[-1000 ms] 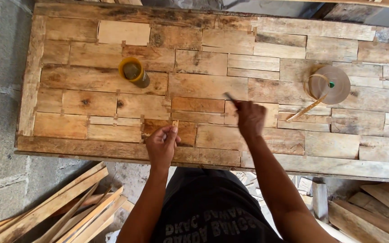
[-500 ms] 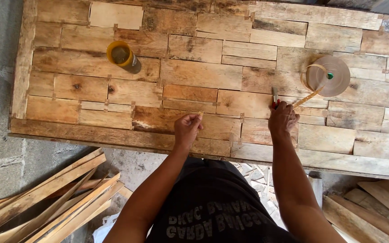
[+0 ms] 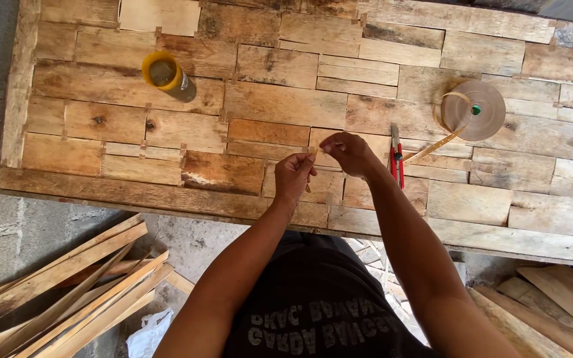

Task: Applying veneer tape to cover gaps in a wooden block tabletop and cutting it to size.

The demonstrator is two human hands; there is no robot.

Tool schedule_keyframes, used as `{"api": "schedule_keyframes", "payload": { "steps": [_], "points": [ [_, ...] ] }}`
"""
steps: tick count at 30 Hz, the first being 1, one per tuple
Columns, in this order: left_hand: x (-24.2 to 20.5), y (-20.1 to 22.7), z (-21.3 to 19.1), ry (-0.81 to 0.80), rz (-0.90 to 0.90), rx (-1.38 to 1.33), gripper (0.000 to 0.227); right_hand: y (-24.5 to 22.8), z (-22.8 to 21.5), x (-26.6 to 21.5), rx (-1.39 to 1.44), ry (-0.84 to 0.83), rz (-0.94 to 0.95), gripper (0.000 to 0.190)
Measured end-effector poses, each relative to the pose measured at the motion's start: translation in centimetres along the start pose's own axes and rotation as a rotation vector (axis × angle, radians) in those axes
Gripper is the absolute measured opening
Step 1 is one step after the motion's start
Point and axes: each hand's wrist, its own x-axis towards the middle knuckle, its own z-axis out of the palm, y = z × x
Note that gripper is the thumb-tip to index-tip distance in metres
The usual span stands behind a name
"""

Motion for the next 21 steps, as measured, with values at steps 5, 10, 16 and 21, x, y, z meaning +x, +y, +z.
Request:
{"api": "schedule_keyframes", "payload": {
  "steps": [5, 10, 16, 21],
  "points": [
    [0.1, 0.9, 1.1, 0.017, -0.053, -0.01, 0.021, -1.8, -0.8, 1.0, -0.069, -0.101, -0.006, 0.022],
    [0.9, -0.7, 1.6, 0.032, -0.043, -0.014, 0.021, -1.5, -1.1, 2.1, -0.032, -0.219, -0.027, 0.023],
    [1.9, 0.9, 2.9, 0.109, -0.15, 0.067, 0.019, -1.5, -1.3, 4.2, -0.281, -0.204, 0.032, 0.02],
    [6.1, -0.9, 3.5, 0.289, -0.337, 0.094, 0.019, 0.1, -0.8, 8.2, -0.482, -0.09, -0.266, 0.015]
  ]
}}
